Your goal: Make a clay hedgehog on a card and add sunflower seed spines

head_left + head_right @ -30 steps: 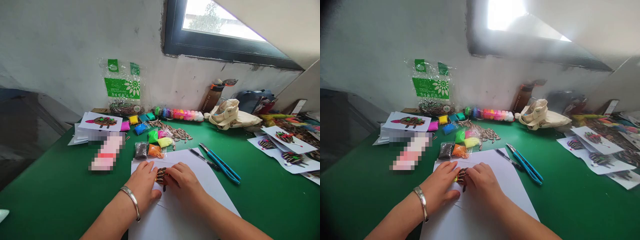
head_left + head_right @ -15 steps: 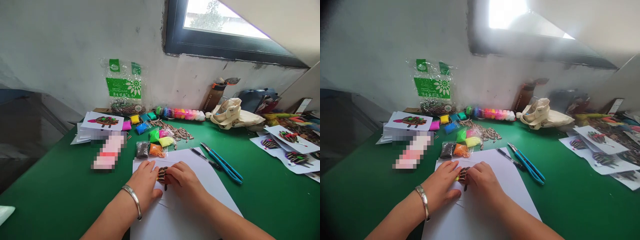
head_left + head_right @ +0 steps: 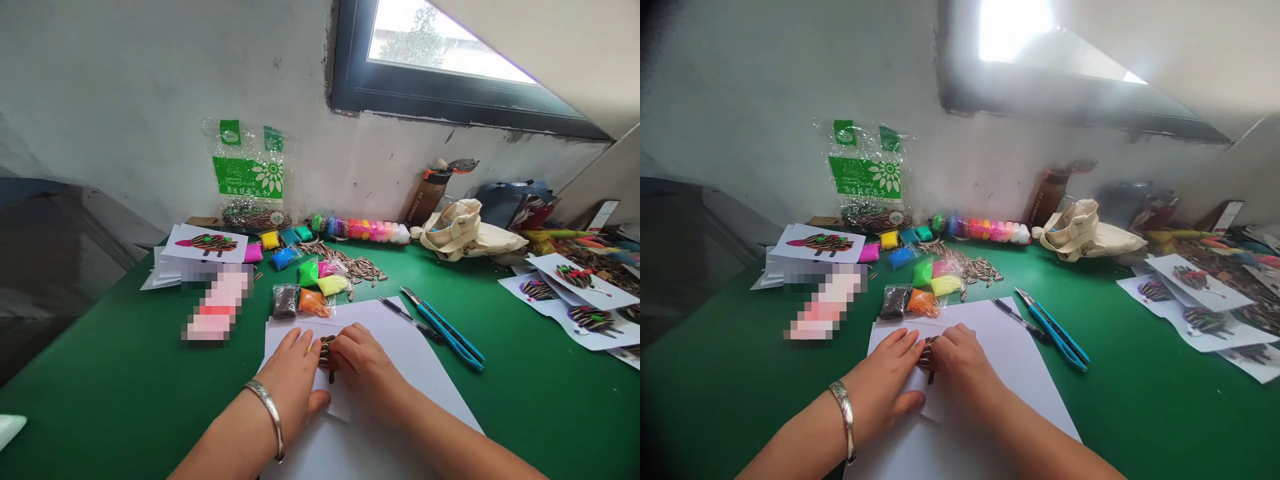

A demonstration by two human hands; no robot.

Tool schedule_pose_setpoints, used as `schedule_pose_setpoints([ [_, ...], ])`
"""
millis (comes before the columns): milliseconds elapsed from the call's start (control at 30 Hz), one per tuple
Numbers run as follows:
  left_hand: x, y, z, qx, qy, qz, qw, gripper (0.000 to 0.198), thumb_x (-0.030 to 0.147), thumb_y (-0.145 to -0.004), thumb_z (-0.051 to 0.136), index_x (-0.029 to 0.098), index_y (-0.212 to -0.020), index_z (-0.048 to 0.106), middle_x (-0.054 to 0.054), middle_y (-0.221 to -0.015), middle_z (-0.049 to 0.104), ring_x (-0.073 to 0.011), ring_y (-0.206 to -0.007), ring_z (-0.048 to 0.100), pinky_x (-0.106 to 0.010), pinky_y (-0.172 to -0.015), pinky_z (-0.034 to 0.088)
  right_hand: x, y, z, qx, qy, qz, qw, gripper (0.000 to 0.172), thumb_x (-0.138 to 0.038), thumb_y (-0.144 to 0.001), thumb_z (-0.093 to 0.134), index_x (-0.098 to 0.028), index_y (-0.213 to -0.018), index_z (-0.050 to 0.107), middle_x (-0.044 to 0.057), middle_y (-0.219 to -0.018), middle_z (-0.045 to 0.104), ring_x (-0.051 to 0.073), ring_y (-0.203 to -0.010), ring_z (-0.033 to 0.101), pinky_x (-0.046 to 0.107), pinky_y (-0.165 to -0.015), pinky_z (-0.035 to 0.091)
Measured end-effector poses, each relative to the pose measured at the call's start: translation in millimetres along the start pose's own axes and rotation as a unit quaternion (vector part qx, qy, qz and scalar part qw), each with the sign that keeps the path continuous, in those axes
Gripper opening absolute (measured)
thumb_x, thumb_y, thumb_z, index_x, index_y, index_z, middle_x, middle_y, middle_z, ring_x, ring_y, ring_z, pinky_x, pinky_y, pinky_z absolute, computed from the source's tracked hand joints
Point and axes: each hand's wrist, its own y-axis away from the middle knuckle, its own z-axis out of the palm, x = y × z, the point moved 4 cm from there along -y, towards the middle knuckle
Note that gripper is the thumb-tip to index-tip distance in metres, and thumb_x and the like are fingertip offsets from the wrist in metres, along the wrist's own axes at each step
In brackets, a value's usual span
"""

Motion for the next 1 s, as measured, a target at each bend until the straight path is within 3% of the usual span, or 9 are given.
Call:
schedule_pose_setpoints([
  [233,-2,-1,2.3,0.013,-0.005,0.001,1.0,0.066,0.039,-0.074,0.063,0.015,-0.134,0.048,-0.014,-0.145,0.04,-0.0331,-0.138,0.027,-0.045,-0.111,0.026,8,9,-12,0.043,-0.008,0.036,0.998,0.011,-0.014,-0.087,0.054,-0.02,-0.084,0.063,0.004,-0.079,0.058,0.017,-0.076,0.049,0.028,-0.067,0.038],
  [667,0,-6,7.6,0.031,-0.001,0.029,0.999,0.068,0.04,-0.071,0.066,0.015,-0.131,0.05,-0.014,-0.142,0.045,-0.0322,-0.137,0.029,-0.046,-0.113,0.024,7,5,-8,0.04,0.04,0.008,0.998,0.027,-0.019,-0.091,0.048,-0.018,-0.067,0.059,0.003,-0.066,0.054,0.015,-0.068,0.045,0.028,-0.063,0.034],
  [1000,6,-2,-1.9,-0.006,-0.023,0.009,1.0,0.07,0.039,-0.073,0.064,0.01,-0.135,0.047,-0.014,-0.143,0.043,-0.0344,-0.138,0.026,-0.045,-0.113,0.025,6,4,-4,0.026,0.043,0.014,0.999,0.025,-0.015,-0.088,0.051,-0.017,-0.063,0.057,0.003,-0.067,0.054,0.015,-0.068,0.045,0.027,-0.064,0.034],
])
